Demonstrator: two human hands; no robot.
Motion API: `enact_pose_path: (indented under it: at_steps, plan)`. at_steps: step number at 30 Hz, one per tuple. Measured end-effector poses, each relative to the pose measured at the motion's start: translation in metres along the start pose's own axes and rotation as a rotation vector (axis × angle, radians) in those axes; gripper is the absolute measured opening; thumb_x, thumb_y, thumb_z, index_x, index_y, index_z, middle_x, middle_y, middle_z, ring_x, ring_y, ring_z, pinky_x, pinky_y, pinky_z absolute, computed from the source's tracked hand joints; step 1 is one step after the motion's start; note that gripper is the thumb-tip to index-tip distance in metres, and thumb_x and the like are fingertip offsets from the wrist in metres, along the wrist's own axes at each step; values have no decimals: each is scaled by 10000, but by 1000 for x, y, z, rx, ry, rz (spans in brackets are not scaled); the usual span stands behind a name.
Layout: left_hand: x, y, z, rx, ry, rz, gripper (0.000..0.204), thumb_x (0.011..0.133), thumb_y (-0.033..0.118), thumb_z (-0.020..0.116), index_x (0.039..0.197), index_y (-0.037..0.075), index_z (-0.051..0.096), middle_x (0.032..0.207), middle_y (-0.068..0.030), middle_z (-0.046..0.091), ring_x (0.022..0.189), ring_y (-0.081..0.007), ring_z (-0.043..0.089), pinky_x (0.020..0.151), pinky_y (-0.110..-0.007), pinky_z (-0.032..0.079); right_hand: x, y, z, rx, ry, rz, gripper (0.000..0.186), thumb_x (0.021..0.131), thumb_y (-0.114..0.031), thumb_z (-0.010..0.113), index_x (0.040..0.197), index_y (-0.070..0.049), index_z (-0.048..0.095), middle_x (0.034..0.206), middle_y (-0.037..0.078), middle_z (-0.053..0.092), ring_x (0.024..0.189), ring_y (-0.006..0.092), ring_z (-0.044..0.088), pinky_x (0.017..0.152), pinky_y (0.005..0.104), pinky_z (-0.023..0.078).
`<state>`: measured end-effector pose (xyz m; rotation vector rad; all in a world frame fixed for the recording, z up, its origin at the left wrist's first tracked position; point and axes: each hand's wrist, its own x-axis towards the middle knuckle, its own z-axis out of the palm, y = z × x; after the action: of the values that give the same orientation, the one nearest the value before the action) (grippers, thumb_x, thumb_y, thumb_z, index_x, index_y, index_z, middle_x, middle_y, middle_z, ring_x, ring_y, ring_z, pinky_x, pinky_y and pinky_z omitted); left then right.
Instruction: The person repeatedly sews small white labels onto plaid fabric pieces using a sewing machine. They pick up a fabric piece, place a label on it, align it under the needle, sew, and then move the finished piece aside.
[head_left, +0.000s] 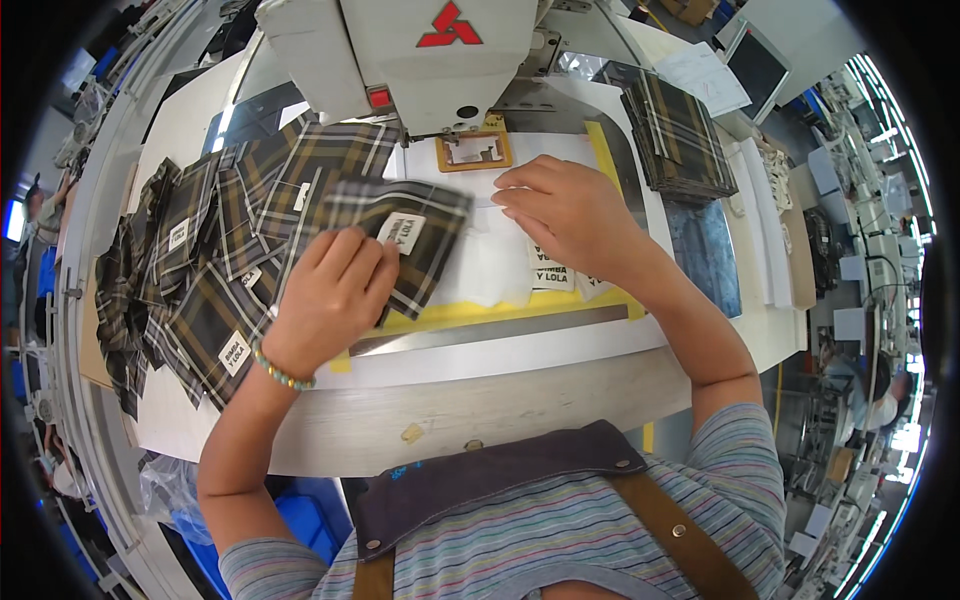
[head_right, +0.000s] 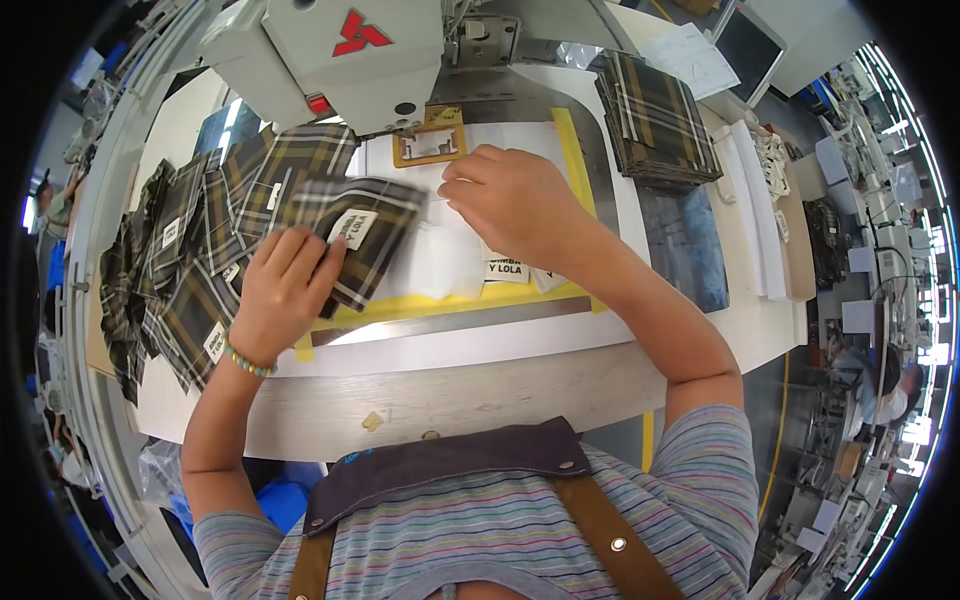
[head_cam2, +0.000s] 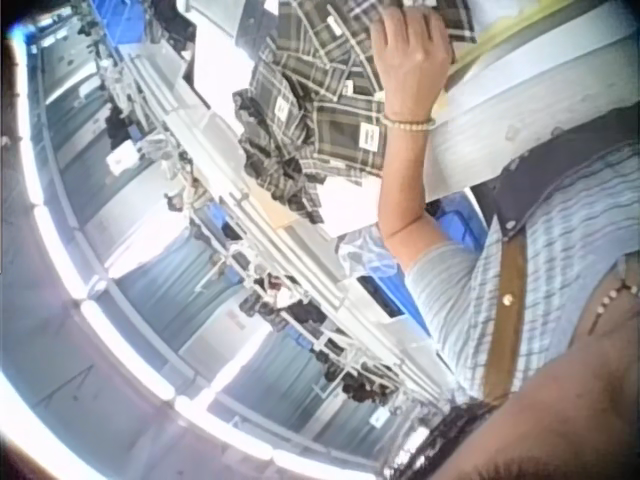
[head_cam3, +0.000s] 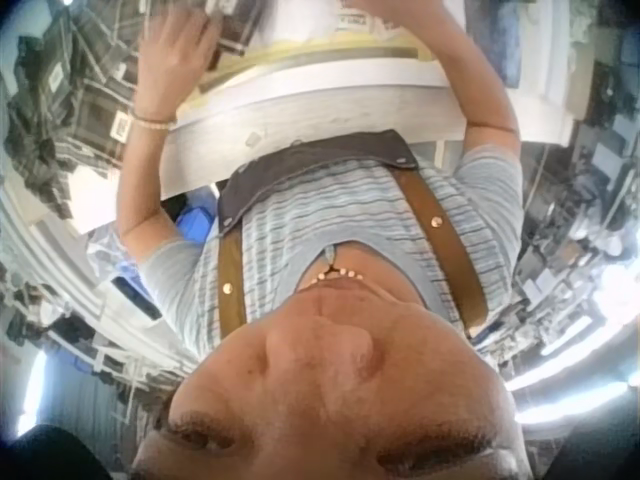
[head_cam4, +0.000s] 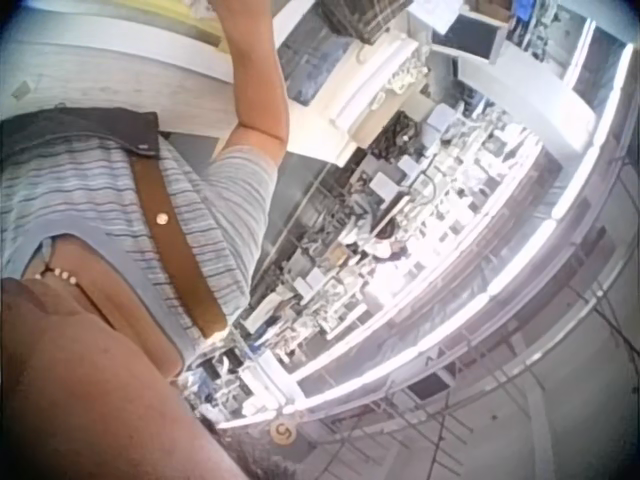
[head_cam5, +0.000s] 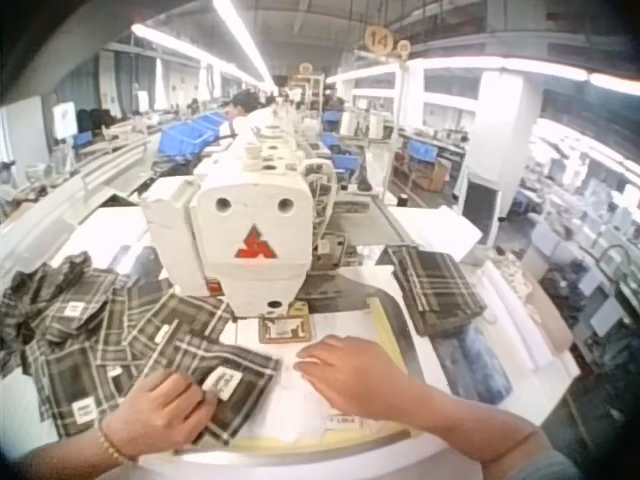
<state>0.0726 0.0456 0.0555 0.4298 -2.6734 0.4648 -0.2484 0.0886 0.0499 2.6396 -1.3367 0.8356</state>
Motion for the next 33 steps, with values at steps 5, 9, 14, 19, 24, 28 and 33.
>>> enact_pose_path:
  at_steps: [5,9,14,19,24,28,33]
  plan:
    - [-18,27,-19,-547,-256,-251,357,856,213,864,1130,5,769,915,-104,660,874,-290,657,765,-417,555,7,-13,11,83,-67,108,141,968,-154,763,1053,-51,807,1089,73,788,990,301,734,851,410,609]
    - [-2,-1,-7,-685,-132,-466,435,850,265,902,1185,22,770,1021,-131,713,1001,-361,685,877,-432,572,16,-11,15,143,-75,157,162,990,-179,749,1048,-41,810,1047,89,791,948,309,738,839,402,605]
    - [22,-40,51,-568,32,-364,518,809,229,931,1233,-2,745,1089,-192,748,1053,-406,687,977,-469,552,31,-17,14,317,-183,317,176,991,-183,749,1058,-30,805,1001,91,784,870,274,723,770,364,584]
    - [36,-51,53,-799,-295,-518,504,791,160,934,1216,-30,739,1082,-193,746,1049,-374,697,969,-451,548,35,-21,32,457,-200,385,187,958,-213,725,984,-49,812,909,89,753,824,286,701,733,420,543]
    - [32,-59,59,-1129,-335,-676,337,882,127,881,1118,-53,722,947,-95,741,848,-146,638,828,-330,532,31,-26,48,509,-41,390,149,942,-187,749,967,-54,813,876,76,709,807,272,665,727,414,532]
    - [33,-60,62,-1354,-371,-741,268,970,119,830,1162,-20,705,1023,-3,763,893,-52,645,851,-264,542,25,-27,52,467,58,332,99,915,-126,777,971,-50,805,1012,63,691,822,252,655,725,395,532]
    - [35,-58,58,-1469,-377,-804,360,907,66,872,1205,-9,684,1037,-4,765,918,-67,667,880,-262,546,23,-23,56,564,62,471,96,892,-73,796,983,-49,779,1265,70,646,818,213,647,735,358,541]
